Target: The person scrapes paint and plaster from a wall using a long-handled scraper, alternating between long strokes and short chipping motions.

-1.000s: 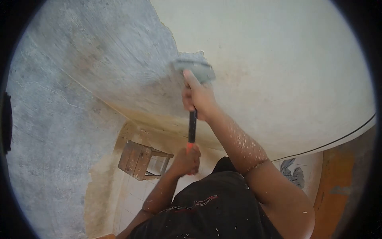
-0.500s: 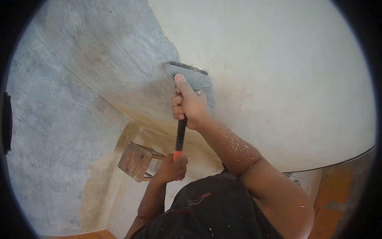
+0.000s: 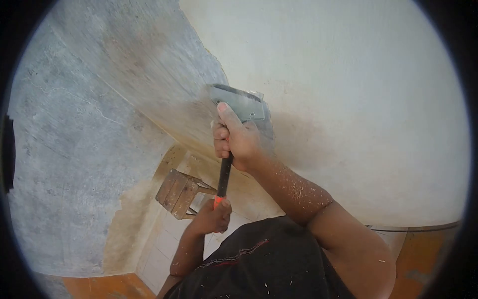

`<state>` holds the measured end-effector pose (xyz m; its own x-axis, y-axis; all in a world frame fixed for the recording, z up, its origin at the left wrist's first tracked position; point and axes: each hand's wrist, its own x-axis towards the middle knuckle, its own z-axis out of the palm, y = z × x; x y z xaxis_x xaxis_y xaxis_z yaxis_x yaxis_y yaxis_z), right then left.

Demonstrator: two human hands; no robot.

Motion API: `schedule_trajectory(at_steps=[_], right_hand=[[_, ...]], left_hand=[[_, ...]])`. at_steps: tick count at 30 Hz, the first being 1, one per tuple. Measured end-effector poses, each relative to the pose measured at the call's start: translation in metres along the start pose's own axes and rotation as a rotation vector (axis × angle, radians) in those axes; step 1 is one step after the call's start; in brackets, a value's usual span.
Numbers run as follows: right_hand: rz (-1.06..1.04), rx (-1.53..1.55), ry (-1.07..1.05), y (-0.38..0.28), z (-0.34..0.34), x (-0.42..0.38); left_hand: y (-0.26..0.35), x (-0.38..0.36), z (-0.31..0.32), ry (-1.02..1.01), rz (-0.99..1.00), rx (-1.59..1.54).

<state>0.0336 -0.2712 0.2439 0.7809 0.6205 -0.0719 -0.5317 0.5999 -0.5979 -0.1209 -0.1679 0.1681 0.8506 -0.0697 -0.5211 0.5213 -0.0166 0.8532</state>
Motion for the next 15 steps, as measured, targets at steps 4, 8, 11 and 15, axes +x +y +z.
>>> schedule_trajectory(at_steps=[4,8,11,15], right_hand=[[0.042,-0.039,0.053,0.017,-0.019,-0.003],[0.035,-0.097,0.105,-0.001,-0.001,-0.007],[-0.014,-0.081,0.080,-0.003,0.002,-0.007],[0.017,-0.158,0.112,0.016,-0.020,-0.006]], left_hand=[[-0.021,0.001,0.015,-0.020,-0.034,-0.141],[-0.007,0.000,0.010,-0.082,-0.071,-0.179],[-0.006,0.000,0.004,-0.117,-0.044,-0.165],[-0.029,0.004,0.022,-0.098,-0.080,-0.261]])
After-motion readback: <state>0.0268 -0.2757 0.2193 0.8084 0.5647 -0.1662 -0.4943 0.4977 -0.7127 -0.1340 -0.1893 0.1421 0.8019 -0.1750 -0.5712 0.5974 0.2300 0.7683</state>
